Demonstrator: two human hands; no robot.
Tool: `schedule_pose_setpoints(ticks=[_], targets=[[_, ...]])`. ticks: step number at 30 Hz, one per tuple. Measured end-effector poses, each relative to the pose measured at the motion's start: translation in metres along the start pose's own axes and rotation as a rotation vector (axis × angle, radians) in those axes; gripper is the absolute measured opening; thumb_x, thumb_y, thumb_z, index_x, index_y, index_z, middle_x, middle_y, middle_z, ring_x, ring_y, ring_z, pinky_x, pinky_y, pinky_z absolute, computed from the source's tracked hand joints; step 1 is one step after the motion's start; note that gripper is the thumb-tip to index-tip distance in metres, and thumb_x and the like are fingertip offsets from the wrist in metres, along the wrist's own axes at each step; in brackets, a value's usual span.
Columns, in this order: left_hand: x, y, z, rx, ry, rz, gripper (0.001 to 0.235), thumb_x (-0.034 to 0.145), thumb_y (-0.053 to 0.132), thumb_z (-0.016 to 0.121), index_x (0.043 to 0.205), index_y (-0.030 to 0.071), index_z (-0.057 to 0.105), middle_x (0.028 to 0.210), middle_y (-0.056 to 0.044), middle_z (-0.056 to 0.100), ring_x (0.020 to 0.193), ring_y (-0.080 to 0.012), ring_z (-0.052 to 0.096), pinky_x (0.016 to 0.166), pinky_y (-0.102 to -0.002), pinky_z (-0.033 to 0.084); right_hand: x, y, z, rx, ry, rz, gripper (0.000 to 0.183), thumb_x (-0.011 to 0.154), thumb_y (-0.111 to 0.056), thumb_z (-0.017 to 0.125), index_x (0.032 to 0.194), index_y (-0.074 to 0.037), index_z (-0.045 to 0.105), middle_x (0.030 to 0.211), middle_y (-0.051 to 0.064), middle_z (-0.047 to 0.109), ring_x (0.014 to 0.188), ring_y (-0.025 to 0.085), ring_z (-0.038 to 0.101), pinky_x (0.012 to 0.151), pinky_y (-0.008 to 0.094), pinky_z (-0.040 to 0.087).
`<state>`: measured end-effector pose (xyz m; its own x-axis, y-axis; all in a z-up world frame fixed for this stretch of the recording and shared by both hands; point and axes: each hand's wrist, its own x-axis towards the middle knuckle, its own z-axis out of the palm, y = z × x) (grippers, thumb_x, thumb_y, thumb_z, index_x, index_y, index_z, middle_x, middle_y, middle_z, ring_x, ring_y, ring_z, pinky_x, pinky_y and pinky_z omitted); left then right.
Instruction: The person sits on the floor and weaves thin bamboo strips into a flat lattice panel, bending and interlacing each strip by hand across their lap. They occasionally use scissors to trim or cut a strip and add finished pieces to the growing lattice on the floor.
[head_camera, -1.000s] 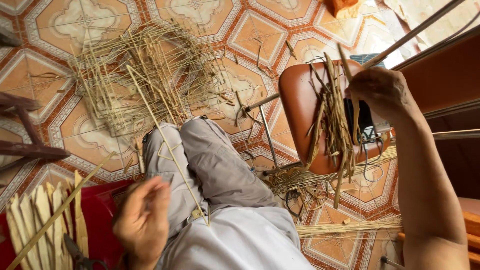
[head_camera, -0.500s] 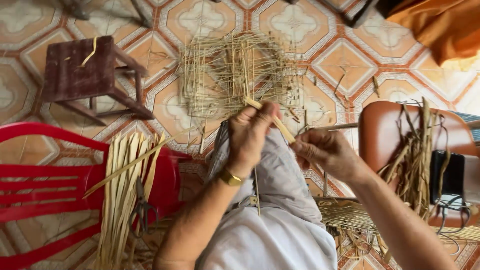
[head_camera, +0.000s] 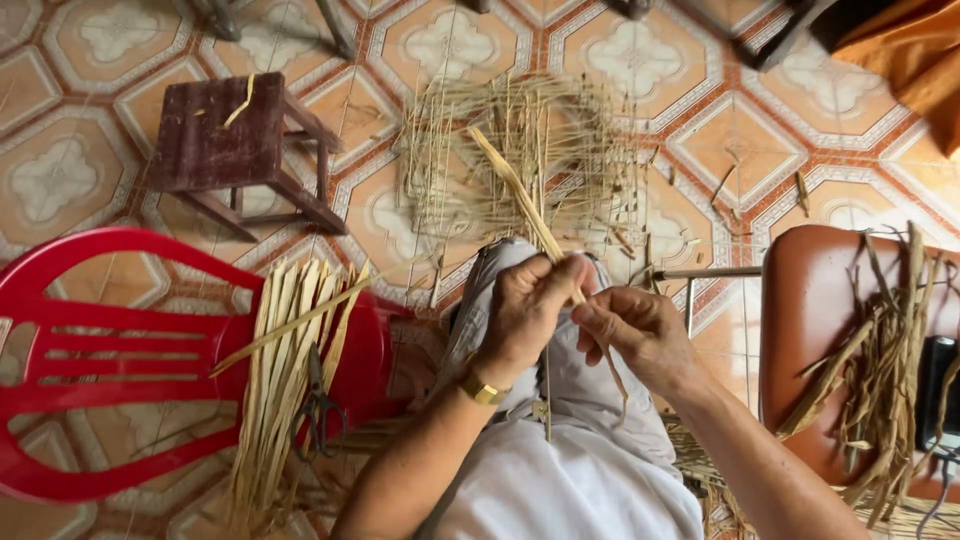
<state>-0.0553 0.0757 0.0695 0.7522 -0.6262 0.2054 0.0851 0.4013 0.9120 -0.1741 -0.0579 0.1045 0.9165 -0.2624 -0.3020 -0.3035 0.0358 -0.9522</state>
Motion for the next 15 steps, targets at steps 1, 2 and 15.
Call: schedule_pose_setpoints(ticks=[1,2,15], targets=[[-0.006,0.002,0.002,0.007,0.063,0.043,0.042,0.106,0.048,0.062,0.094,0.009,0.073,0.087,-0.002,0.075,0.079,-0.0081,0.068,0.073,-0.022,0.055,-0.001,0.002,0.004,-0.013,-0.011,0.02,0.032,0.09,-0.033,0.071,0.087,-0.001,0.074,0.067,0.008,0.072,0.058,0.016,0.068,0.055,0.03,0.056],[0.003,0.005,-0.007,0.01,0.077,0.046,0.042,0.106,0.048,0.062,0.094,0.009,0.073,0.087,-0.002,0.075,0.079,-0.0081,0.068,0.073,-0.022,0.055,0.0,0.007,0.007,-0.016,-0.025,0.021,0.032,0.09,-0.033,0.071,0.087,-0.001,0.074,0.067,0.008,0.072,0.058,0.016,0.068,0.055,0.03,0.056],[0.067,0.017,-0.082,-0.069,0.507,-0.002,0.027,0.095,0.032,0.071,0.094,0.005,0.076,0.08,-0.009,0.077,0.066,-0.0152,0.072,0.059,-0.027,0.057,-0.014,0.02,0.024,-0.003,-0.023,0.084,0.034,0.088,-0.037,0.069,0.088,-0.003,0.075,0.066,0.008,0.074,0.056,0.016,0.069,0.053,0.032,0.058]])
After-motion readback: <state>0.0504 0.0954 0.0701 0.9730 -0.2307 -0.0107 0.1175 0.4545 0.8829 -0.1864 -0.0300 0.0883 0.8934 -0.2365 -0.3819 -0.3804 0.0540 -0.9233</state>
